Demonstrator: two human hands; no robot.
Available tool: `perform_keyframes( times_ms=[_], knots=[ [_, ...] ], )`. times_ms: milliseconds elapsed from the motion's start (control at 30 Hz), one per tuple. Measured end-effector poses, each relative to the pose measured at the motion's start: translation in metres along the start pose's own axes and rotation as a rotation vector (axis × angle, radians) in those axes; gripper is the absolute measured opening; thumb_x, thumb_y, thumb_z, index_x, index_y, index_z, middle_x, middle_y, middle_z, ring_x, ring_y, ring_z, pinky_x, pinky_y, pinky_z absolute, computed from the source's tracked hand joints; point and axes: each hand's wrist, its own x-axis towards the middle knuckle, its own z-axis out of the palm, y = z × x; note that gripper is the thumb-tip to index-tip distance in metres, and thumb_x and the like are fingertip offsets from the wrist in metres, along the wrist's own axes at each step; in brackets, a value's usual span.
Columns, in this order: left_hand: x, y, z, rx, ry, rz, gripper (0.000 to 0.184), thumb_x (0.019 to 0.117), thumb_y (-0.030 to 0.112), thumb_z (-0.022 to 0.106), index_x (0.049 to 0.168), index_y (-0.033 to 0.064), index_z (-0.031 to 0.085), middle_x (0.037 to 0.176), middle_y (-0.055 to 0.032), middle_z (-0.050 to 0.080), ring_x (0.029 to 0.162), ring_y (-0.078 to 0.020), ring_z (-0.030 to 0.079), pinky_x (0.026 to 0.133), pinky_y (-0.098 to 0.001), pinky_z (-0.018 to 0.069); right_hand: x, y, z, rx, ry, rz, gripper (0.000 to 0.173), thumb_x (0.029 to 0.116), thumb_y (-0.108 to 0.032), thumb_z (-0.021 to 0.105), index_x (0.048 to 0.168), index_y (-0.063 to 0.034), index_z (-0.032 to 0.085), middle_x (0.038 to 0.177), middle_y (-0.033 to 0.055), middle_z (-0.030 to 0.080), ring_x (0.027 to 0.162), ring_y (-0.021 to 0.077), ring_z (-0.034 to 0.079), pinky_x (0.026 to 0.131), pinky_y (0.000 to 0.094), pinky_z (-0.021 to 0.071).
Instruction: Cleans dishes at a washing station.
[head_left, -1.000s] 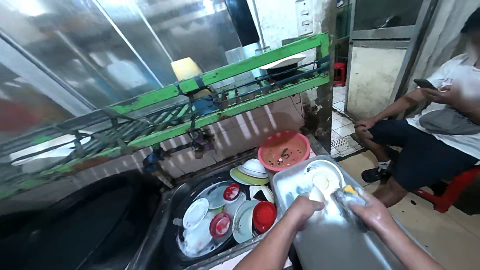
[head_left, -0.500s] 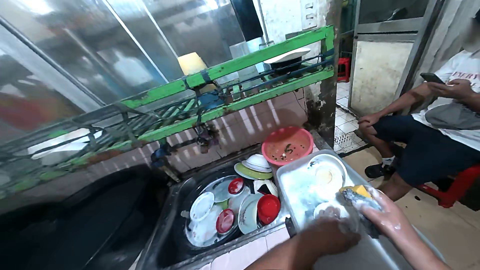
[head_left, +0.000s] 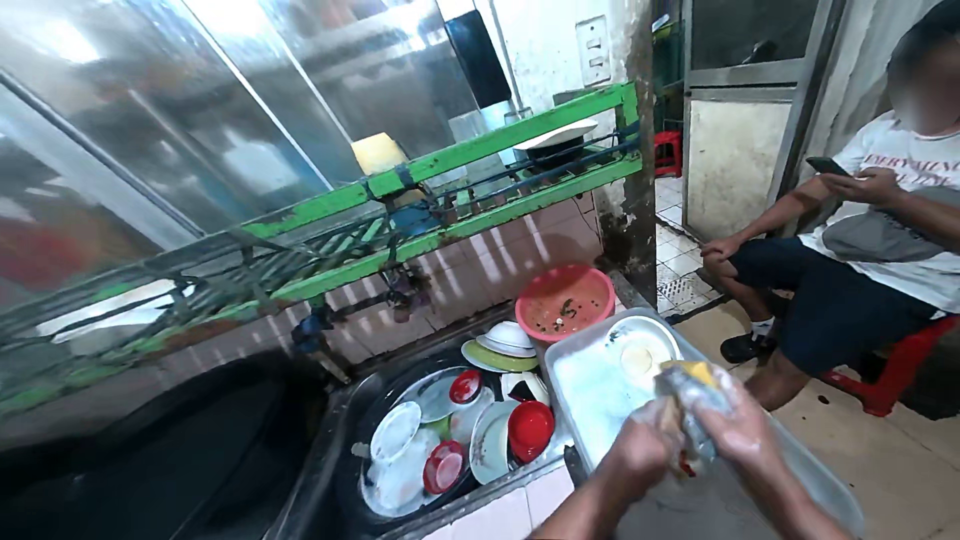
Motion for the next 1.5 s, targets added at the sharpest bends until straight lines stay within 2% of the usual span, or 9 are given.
perform_keyframes(
  times_ms=[100,267,433,600,767,933,1100,1233,1500],
  knots=[
    [-0.022,-0.012,0.008,-0.025,0.063,0.372,0.026,0.091,0.0,0.062,0.115,-0.0118,0.062,0.102,-0.0121,0.069,0.095,-0.0071,0.065,0.089,-0.0258,0.0535,-0.012,-0.009,0.026,-0.05,-0.001,-0.311,0.059,0.0838,-0.036,0.072,0.13,0.0008,0.065,0.129,0.017,0.067,0.12,0.0258,0.064,0.102,0.0479,0.0526],
    [-0.029,0.012,0.007,-0.651,0.177,0.211,0.043,0.0968,0.0,0.054,0.138,-0.0077,0.046,0.118,-0.0145,0.067,0.104,-0.0174,0.068,0.093,-0.0356,0.0577,0.037,-0.042,0.01,-0.097,-0.057,0.225,0.054,0.0961,-0.023,0.068,0.142,0.0003,0.054,0.126,0.0263,0.064,0.118,0.0376,0.062,0.103,0.059,0.0476],
    [-0.016,0.037,-0.007,-0.77,0.518,0.085,0.03,0.1102,0.011,0.035,0.124,-0.0012,0.058,0.1,-0.0104,0.066,0.089,-0.0138,0.065,0.08,-0.0302,0.0565,-0.008,-0.025,0.059,-0.129,0.041,-0.312,0.063,0.0849,-0.035,0.069,0.137,-0.001,0.061,0.138,0.0157,0.064,0.128,0.0249,0.061,0.108,0.0447,0.05],
    [-0.027,0.035,0.008,-0.63,0.524,0.084,0.036,0.1102,0.012,0.04,0.139,-0.007,0.05,0.133,-0.02,0.059,0.117,-0.0183,0.062,0.101,-0.0331,0.0521,0.036,-0.039,0.036,0.026,-0.034,0.202,0.059,0.096,-0.027,0.071,0.146,-0.0031,0.051,0.129,0.0239,0.064,0.119,0.0343,0.063,0.102,0.057,0.049],
    [-0.009,0.046,-0.018,-0.947,0.595,0.034,0.029,0.1111,0.018,0.037,0.119,0.0012,0.059,0.095,-0.0123,0.066,0.084,-0.0192,0.067,0.075,-0.0355,0.0576,0.001,-0.03,0.062,-0.213,-0.035,-0.277,0.062,0.0853,-0.028,0.072,0.14,-0.003,0.058,0.132,0.0164,0.066,0.122,0.0276,0.064,0.105,0.0484,0.0517],
    [-0.012,0.046,-0.016,-1.149,0.565,-0.007,0.03,0.1105,0.019,0.041,0.129,0.0006,0.055,0.109,-0.0174,0.066,0.095,-0.0258,0.068,0.082,-0.042,0.059,0.024,-0.028,0.045,0.003,0.023,0.06,0.061,0.0906,-0.027,0.072,0.143,-0.0017,0.052,0.125,0.0205,0.066,0.116,0.0286,0.065,0.099,0.0511,0.0516],
    [-0.021,0.043,0.001,-0.725,0.651,0.04,0.03,0.1105,0.012,0.036,0.122,-0.0025,0.06,0.1,-0.0124,0.066,0.089,-0.0154,0.066,0.08,-0.0309,0.0559,0.006,-0.026,0.063,-0.254,0.042,-0.383,0.059,0.0856,-0.039,0.063,0.132,-0.0009,0.065,0.128,0.0164,0.069,0.119,0.0307,0.066,0.101,0.0526,0.0519],
    [-0.031,0.025,0.001,-0.557,0.486,0.2,0.035,0.1092,0.014,0.044,0.134,-0.0085,0.053,0.12,-0.0168,0.066,0.106,-0.0145,0.067,0.095,-0.0312,0.0559,0.045,-0.05,0.035,0.026,-0.096,0.19,0.064,0.0941,-0.023,0.073,0.148,-0.0021,0.047,0.13,0.025,0.062,0.119,0.0356,0.062,0.101,0.057,0.0495],
    [0.001,0.018,-0.041,-0.983,0.363,-0.032,0.047,0.1123,0.042,0.029,0.15,0.0175,0.042,0.126,-0.0184,0.062,0.103,-0.0339,0.068,0.077,-0.0508,0.0603,0.039,-0.08,0.028,0.067,-0.268,0.276,0.042,0.1006,-0.02,0.066,0.138,-0.0043,0.056,0.114,0.0177,0.067,0.098,0.0248,0.066,0.088,0.0456,0.055]
  ],
)
